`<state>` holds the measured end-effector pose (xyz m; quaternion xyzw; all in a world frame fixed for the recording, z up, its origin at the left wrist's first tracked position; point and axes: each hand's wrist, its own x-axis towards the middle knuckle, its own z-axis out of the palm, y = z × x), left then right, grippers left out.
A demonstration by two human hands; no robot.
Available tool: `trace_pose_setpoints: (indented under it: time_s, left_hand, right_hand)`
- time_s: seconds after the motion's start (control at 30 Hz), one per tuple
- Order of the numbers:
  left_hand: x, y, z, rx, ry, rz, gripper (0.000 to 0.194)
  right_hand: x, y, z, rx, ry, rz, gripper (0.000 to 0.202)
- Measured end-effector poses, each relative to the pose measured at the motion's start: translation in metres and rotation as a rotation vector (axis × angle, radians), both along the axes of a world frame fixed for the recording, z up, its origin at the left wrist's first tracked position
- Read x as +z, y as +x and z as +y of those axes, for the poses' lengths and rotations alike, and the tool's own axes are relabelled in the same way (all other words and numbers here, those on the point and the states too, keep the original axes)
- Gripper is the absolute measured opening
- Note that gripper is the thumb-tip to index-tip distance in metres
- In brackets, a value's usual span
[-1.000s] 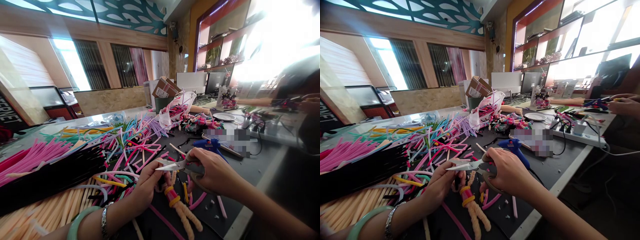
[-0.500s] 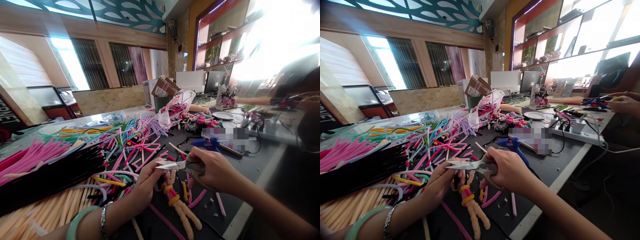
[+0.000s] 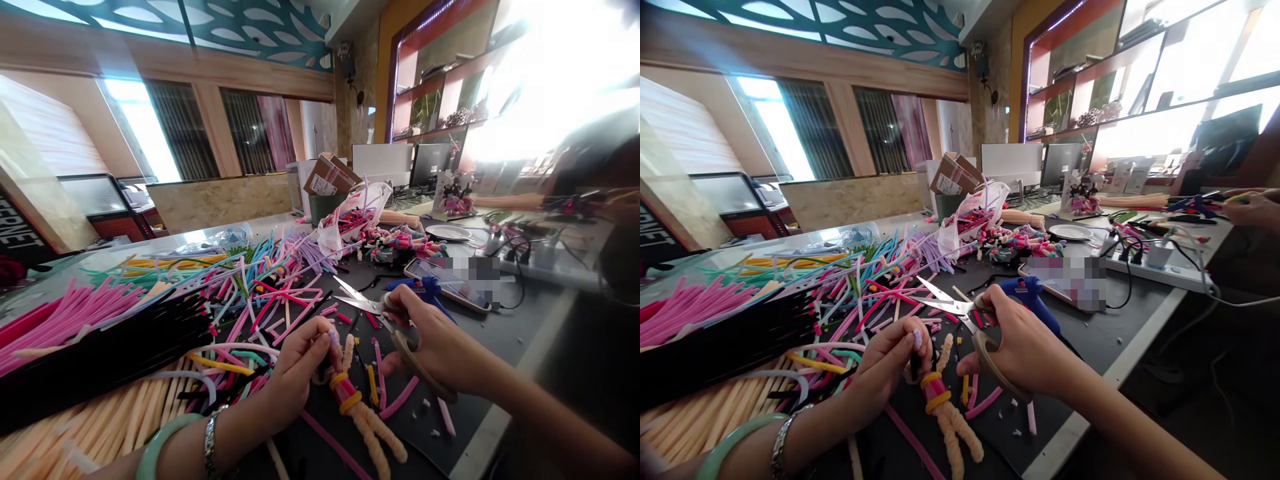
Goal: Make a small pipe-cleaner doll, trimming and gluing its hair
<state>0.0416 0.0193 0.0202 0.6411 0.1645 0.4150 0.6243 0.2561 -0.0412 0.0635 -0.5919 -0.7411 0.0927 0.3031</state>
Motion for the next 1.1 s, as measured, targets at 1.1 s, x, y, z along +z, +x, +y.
trace_pose_setpoints:
  time_s: [1.1]
  left_hand:
    - [-0.001, 0.002, -0.002, 0.127, 0.013, 0.062, 0.026]
  right_hand:
    - [-0.013, -0.005, 0.003, 0.071, -0.014, -0.095, 0.02]
